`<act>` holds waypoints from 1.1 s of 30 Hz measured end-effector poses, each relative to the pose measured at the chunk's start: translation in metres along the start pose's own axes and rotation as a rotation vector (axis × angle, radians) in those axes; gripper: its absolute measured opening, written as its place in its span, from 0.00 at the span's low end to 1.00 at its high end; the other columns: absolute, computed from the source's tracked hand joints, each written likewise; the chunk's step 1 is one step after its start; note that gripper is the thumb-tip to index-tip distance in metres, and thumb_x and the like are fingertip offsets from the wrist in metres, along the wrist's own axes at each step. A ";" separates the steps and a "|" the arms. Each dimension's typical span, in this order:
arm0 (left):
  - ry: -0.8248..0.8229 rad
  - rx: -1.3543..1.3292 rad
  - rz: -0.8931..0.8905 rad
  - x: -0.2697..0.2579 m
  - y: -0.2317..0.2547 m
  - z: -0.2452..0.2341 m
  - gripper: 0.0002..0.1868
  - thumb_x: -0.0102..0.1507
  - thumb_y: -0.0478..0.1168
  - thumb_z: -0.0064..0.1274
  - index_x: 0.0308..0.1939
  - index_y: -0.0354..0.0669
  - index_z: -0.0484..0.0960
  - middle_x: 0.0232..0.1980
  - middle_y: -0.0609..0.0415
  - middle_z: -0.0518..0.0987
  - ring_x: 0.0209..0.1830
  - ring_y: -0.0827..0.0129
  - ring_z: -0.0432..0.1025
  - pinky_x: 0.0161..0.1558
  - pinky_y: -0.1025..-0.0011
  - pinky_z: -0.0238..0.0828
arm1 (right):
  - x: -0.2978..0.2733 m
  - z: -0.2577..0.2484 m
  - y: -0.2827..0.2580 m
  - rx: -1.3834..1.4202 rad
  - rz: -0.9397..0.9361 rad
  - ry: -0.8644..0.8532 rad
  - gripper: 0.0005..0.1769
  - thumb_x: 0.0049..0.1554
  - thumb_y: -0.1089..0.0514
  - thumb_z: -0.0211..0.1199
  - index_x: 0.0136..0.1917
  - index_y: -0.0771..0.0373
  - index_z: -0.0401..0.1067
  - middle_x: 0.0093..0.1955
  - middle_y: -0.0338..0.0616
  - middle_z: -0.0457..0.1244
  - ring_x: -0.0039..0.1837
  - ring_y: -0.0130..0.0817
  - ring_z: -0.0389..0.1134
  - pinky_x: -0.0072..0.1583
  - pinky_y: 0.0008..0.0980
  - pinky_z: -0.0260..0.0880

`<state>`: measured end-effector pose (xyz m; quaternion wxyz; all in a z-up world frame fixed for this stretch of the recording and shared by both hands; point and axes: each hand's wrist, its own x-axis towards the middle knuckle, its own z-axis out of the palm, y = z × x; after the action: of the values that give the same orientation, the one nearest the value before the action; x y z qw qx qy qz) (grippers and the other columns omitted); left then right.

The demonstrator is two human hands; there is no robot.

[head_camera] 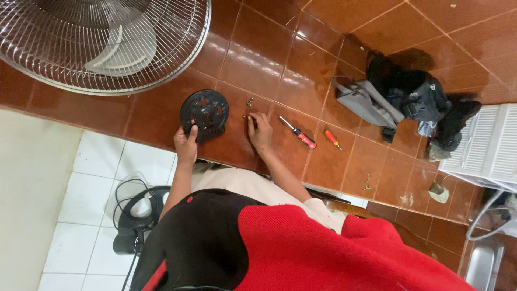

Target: The person assembles a fan motor by attaching a black plastic component to the motor housing using a screwdriver and screws. They align the parts, insert screws, and tighten them to secure the assembly.

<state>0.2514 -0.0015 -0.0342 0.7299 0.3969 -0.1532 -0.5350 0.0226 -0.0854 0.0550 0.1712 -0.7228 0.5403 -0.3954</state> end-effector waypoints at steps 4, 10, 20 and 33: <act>0.017 0.041 0.012 0.000 -0.001 0.000 0.12 0.70 0.37 0.59 0.56 0.38 0.81 0.56 0.58 0.81 0.54 0.77 0.72 0.61 0.74 0.69 | 0.002 -0.002 -0.007 -0.049 -0.035 -0.003 0.09 0.60 0.64 0.66 0.55 0.62 0.76 0.51 0.48 0.67 0.51 0.47 0.71 0.50 0.38 0.72; 0.053 0.116 -0.012 -0.003 0.002 0.003 0.13 0.70 0.39 0.59 0.56 0.38 0.81 0.56 0.59 0.80 0.54 0.77 0.71 0.61 0.74 0.67 | 0.003 -0.002 -0.009 -0.142 -0.010 -0.040 0.10 0.60 0.62 0.66 0.56 0.57 0.78 0.52 0.44 0.67 0.52 0.45 0.71 0.49 0.38 0.72; 0.040 0.093 0.012 -0.005 0.006 0.007 0.13 0.70 0.37 0.59 0.57 0.36 0.81 0.57 0.57 0.80 0.55 0.76 0.72 0.62 0.73 0.68 | 0.001 -0.005 -0.002 -0.092 0.017 -0.037 0.08 0.61 0.63 0.66 0.54 0.59 0.77 0.52 0.45 0.67 0.50 0.45 0.72 0.48 0.38 0.72; 0.133 -0.016 0.096 -0.005 -0.003 0.011 0.12 0.69 0.35 0.56 0.56 0.39 0.80 0.57 0.56 0.80 0.56 0.72 0.75 0.62 0.66 0.74 | -0.004 -0.002 0.015 -0.047 0.028 0.013 0.13 0.62 0.62 0.64 0.60 0.58 0.75 0.54 0.46 0.66 0.54 0.47 0.71 0.51 0.42 0.73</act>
<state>0.2404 -0.0017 -0.0285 0.7665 0.4178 -0.1190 -0.4730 0.0107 -0.0868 0.0445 0.1560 -0.7163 0.5607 -0.3849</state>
